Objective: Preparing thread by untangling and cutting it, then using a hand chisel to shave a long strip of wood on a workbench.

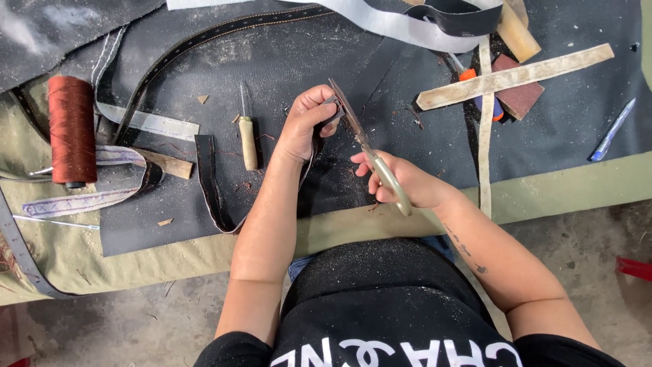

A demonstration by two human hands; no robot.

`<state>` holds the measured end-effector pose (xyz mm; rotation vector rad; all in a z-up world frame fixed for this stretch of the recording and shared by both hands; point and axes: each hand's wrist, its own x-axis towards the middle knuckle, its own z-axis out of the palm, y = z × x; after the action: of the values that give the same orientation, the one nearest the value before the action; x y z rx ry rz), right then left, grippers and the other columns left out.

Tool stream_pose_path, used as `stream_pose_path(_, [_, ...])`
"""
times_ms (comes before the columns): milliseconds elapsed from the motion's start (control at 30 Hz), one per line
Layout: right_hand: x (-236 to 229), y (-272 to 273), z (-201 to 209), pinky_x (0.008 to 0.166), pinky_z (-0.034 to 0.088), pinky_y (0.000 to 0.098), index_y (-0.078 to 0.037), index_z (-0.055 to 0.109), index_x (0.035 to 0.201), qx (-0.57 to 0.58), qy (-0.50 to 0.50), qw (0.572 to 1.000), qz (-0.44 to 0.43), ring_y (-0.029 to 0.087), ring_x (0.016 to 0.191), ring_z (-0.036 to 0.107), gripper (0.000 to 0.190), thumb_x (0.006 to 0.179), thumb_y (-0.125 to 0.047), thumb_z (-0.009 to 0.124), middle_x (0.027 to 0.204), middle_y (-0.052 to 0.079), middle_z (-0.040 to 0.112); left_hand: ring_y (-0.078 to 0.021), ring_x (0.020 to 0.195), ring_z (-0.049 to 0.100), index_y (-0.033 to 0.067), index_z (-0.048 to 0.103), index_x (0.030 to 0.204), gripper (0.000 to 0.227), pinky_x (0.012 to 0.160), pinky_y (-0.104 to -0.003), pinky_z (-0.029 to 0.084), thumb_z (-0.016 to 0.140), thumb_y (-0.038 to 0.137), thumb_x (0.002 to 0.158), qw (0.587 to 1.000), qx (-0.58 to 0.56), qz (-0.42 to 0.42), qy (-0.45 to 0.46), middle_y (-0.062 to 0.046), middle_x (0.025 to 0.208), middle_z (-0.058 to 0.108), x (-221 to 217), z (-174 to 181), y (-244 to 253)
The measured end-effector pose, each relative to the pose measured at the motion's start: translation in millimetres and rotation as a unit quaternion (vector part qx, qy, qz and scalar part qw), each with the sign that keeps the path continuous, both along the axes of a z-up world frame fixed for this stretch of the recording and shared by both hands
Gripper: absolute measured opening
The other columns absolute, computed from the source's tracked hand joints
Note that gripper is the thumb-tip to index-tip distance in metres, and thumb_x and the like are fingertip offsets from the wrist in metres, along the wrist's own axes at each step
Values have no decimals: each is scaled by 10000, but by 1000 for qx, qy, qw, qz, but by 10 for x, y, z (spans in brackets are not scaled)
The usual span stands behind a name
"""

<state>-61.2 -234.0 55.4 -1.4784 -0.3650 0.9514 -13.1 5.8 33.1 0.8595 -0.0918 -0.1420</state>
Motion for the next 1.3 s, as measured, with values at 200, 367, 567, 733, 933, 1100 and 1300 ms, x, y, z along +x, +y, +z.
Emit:
stream_pose_path(200, [28,-24,-87,827,504,392,-46,421,1437,2,-25,1000,13,318,1070,557,1318,436,-846,728,1311,225,461,-56,460,415,62,619,825,131,427,-166,325,724,113,884,1000,20,14,-1,28,555,429,-9,4,-11])
stream_pose_path(367, [33,-22,-90,640,468,283,-68,417,1436,-28,-17,999,-11,221,854,544,1206,505,-742,784,1135,166,483,-54,461,409,67,619,804,144,427,-168,325,734,105,883,999,22,25,0,27,549,428,3,-11,12])
stream_pose_path(567, [79,58,-37,492,339,224,-78,502,1287,-54,-46,997,-39,92,500,432,1170,391,-763,812,658,-8,408,-39,460,404,58,642,793,133,427,-159,316,745,74,875,998,52,29,4,27,535,442,-6,-33,-30])
stream_pose_path(733, [79,14,-288,450,272,236,-118,547,1177,-77,-75,993,-43,81,380,404,1026,420,-736,859,461,-52,411,-30,466,386,60,648,781,148,433,-159,305,754,71,882,997,72,41,1,30,526,431,-4,-23,-49])
stream_pose_path(933, [-14,-17,-463,501,433,159,-68,620,979,-36,40,985,-166,46,401,526,668,701,-642,818,479,7,536,-31,463,403,66,651,771,162,428,-149,310,786,85,858,998,66,14,12,26,517,442,-3,-84,-70])
stream_pose_path(1100, [-54,-51,-253,373,460,202,26,625,972,64,-34,981,-179,90,372,519,779,868,-742,542,495,22,498,-34,435,404,29,678,800,86,408,-160,319,735,53,859,997,72,20,32,-3,516,479,13,-116,-26])
stream_pose_path(1300, [89,-505,13,659,532,360,-28,645,1320,-242,-191,931,-197,213,705,679,440,927,-212,718,756,121,663,-63,509,516,54,654,853,91,453,-161,414,650,35,942,947,168,269,51,-27,618,538,148,-158,108])
